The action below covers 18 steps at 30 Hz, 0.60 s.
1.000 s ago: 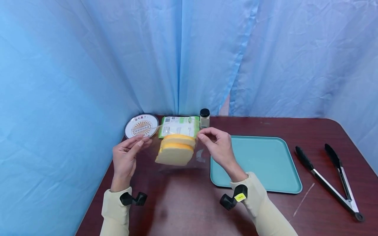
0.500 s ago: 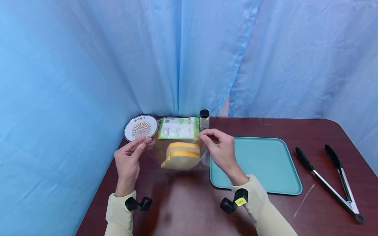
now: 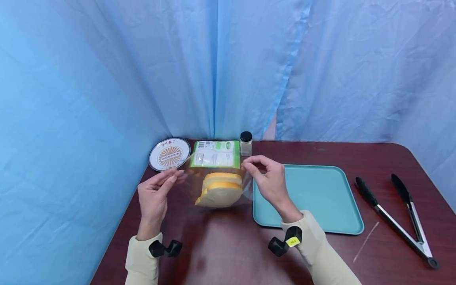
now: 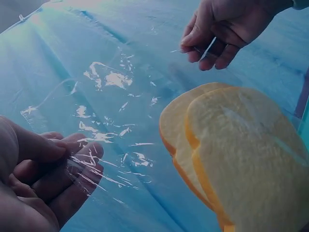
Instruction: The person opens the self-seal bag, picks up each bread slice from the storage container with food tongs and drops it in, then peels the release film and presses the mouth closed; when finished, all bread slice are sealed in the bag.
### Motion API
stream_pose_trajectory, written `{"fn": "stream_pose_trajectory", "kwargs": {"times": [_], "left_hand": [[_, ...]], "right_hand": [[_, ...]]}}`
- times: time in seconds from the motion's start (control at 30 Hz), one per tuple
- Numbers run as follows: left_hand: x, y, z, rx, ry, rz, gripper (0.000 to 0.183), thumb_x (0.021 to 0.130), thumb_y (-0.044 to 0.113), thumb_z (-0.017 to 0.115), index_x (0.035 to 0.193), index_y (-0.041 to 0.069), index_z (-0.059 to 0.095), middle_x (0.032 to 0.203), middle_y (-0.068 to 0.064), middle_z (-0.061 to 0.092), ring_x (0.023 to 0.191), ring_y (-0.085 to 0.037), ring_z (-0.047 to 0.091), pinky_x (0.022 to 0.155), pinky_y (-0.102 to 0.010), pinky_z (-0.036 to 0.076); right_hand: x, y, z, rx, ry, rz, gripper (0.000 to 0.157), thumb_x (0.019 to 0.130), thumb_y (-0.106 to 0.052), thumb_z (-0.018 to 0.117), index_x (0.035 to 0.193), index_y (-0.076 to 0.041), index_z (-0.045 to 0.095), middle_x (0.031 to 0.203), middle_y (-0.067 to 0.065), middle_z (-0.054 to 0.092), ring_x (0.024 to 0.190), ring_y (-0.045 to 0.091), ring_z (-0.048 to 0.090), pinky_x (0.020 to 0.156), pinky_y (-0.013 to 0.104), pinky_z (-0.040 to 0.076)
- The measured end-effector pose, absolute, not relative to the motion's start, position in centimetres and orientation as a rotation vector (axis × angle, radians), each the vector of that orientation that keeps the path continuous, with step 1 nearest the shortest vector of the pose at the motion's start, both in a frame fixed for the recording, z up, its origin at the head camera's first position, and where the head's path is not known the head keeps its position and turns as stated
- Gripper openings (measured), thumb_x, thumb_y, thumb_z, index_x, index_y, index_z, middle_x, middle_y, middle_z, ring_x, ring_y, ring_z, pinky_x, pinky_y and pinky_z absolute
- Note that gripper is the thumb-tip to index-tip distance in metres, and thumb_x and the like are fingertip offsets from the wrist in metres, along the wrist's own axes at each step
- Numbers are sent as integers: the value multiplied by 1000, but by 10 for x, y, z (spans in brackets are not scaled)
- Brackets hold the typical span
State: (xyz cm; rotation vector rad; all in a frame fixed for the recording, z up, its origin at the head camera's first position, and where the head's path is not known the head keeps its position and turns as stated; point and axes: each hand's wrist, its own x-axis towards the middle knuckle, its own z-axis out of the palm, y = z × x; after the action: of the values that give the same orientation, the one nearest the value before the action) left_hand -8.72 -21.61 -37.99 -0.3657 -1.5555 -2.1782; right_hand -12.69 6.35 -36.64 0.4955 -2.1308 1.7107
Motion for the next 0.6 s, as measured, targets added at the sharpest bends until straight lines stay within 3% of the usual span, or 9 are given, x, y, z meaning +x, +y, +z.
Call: {"fn": "stream_pose_trajectory", "kwargs": {"times": [0.1,0.23,0.6], "left_hand": [[-80,-219,-378,-353,-1595,-2156,27,89,-20,58,112,-12,70,98,-10,80,85,-23,79,84,-36,63],[-70,-223,-373,-345,-1648,-2133,25,90,-19,58,113,-18,67,99,-6,80,85,-22,79,85,-36,63],[-37,-233,-369,-660,-1488,-2210,33,87,-32,43,114,-25,61,105,-22,77,91,-30,78,88,-35,62]], "right_hand": [[-124,65,-367,503,-2154,1724,8,92,-9,72,95,-3,76,84,12,76,75,5,69,69,15,56],[-118,67,-369,531,-2168,1756,7,93,-10,71,95,-5,76,84,11,76,75,7,69,67,16,57],[-83,70,-365,697,-2161,1808,10,93,-2,68,93,-8,76,83,8,75,73,12,69,64,23,60]]}}
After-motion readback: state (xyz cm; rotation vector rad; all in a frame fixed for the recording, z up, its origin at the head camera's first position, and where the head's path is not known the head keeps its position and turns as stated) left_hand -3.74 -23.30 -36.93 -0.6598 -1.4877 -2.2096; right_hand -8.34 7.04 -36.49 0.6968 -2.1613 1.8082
